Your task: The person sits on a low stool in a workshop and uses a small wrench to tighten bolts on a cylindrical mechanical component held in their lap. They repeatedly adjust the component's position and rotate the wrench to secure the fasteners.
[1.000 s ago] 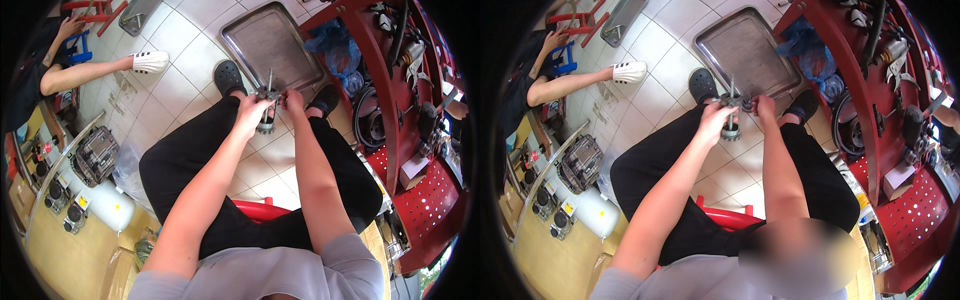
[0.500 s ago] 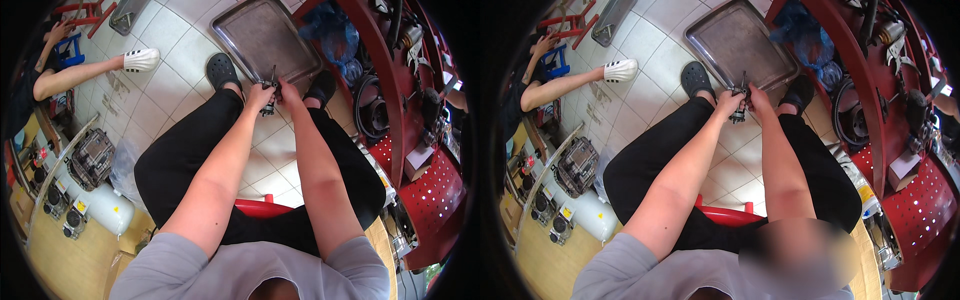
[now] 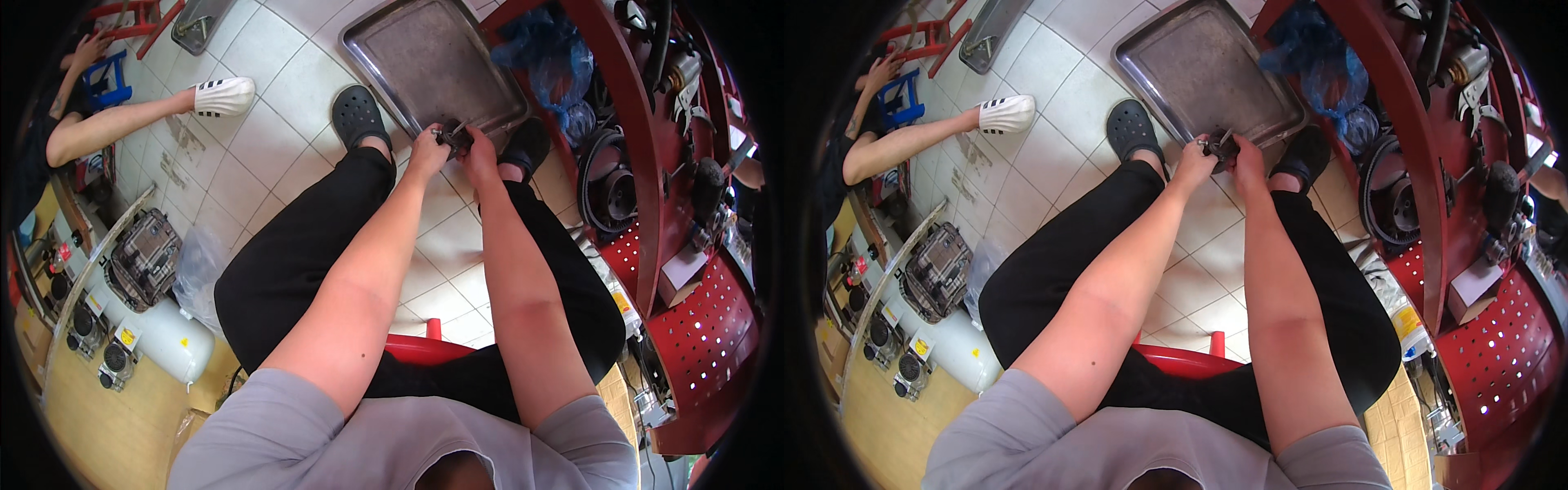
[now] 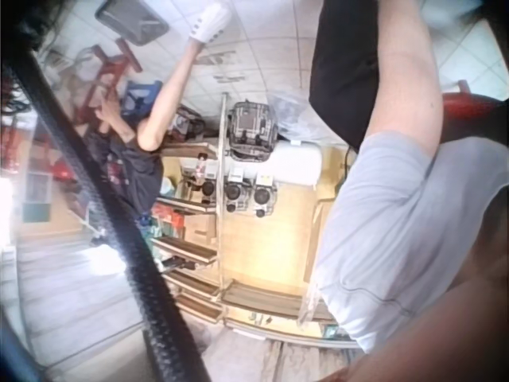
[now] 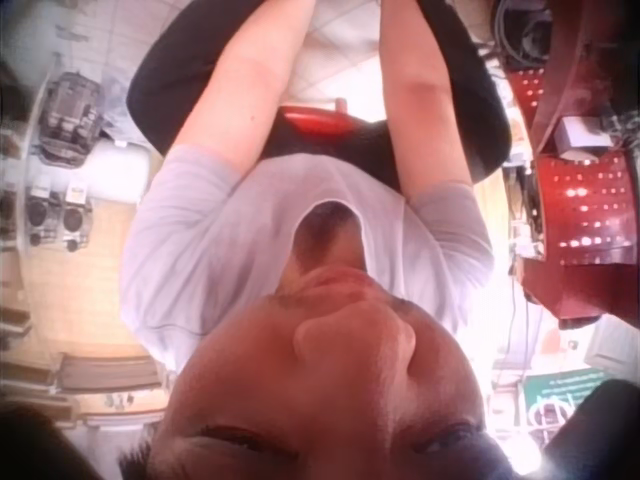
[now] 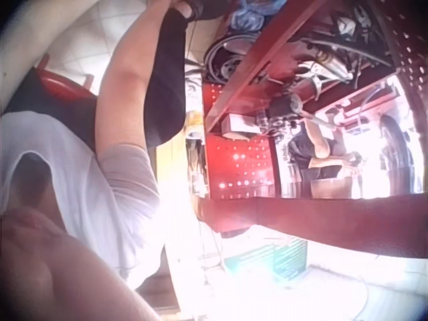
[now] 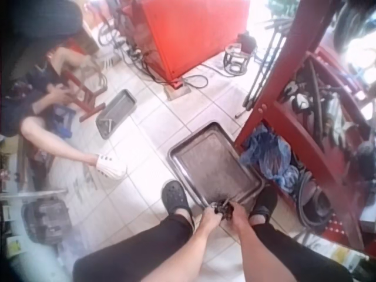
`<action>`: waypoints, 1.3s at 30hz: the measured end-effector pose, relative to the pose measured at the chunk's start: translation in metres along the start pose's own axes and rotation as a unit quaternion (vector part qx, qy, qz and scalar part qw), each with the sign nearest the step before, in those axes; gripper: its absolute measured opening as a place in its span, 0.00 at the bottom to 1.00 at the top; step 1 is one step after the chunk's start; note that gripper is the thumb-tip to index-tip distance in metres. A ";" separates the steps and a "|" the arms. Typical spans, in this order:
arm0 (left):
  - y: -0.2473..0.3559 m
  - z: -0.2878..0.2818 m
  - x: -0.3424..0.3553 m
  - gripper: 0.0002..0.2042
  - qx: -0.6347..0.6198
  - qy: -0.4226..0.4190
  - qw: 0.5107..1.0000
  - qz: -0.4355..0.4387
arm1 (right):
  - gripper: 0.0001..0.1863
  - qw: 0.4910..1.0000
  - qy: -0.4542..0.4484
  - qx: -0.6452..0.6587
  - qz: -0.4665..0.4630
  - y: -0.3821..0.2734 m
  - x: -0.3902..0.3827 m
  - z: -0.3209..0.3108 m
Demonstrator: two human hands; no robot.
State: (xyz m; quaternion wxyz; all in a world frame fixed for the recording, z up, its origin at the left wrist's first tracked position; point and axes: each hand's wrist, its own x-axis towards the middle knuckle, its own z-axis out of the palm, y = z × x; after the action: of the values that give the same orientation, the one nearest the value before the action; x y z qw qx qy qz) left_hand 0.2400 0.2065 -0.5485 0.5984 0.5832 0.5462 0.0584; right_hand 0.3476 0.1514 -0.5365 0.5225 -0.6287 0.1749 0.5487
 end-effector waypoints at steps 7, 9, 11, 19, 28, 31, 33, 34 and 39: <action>-0.022 0.007 0.016 0.18 -0.020 0.008 1.000 -0.005 | 0.14 0.995 -0.016 -0.093 0.012 -0.007 0.015 -0.001; -0.018 0.005 0.016 0.18 -0.012 -0.001 1.000 -0.020 | 0.15 0.992 -0.002 -0.128 0.016 -0.006 0.016 -0.002; -0.019 0.002 0.015 0.17 0.024 -0.010 0.999 -0.040 | 0.16 0.989 0.019 -0.146 0.025 -0.007 0.014 0.001; -0.020 -0.009 0.009 0.12 -0.127 -0.003 0.990 -0.063 | 0.15 0.978 -0.030 -0.202 0.029 -0.012 0.027 -0.015; -0.013 -0.024 -0.012 0.10 -0.314 0.006 0.926 -0.210 | 0.20 0.900 -0.025 -0.432 -0.060 -0.012 0.028 0.001; -0.011 -0.032 -0.017 0.11 -0.347 0.006 0.916 -0.203 | 0.17 0.955 -0.038 -0.294 -0.026 -0.008 0.009 0.000; -0.008 -0.035 -0.019 0.10 -0.364 0.021 0.908 -0.209 | 0.16 0.961 -0.055 -0.272 -0.024 -0.009 0.006 -0.003; -0.005 -0.038 -0.016 0.09 -0.370 0.039 0.903 -0.216 | 0.15 0.963 -0.065 -0.261 -0.024 -0.011 0.003 -0.003; 0.019 -0.049 -0.026 0.09 -0.333 0.014 0.926 -0.174 | 0.14 0.956 -0.103 -0.273 -0.032 -0.025 -0.032 -0.009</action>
State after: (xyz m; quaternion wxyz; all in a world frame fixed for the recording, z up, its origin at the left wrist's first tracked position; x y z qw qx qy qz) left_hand 0.2051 0.2248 -0.5055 0.7516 0.2449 0.5963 0.1399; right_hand 0.3617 0.1423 -0.4984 0.3634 -0.6930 -0.0566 0.6201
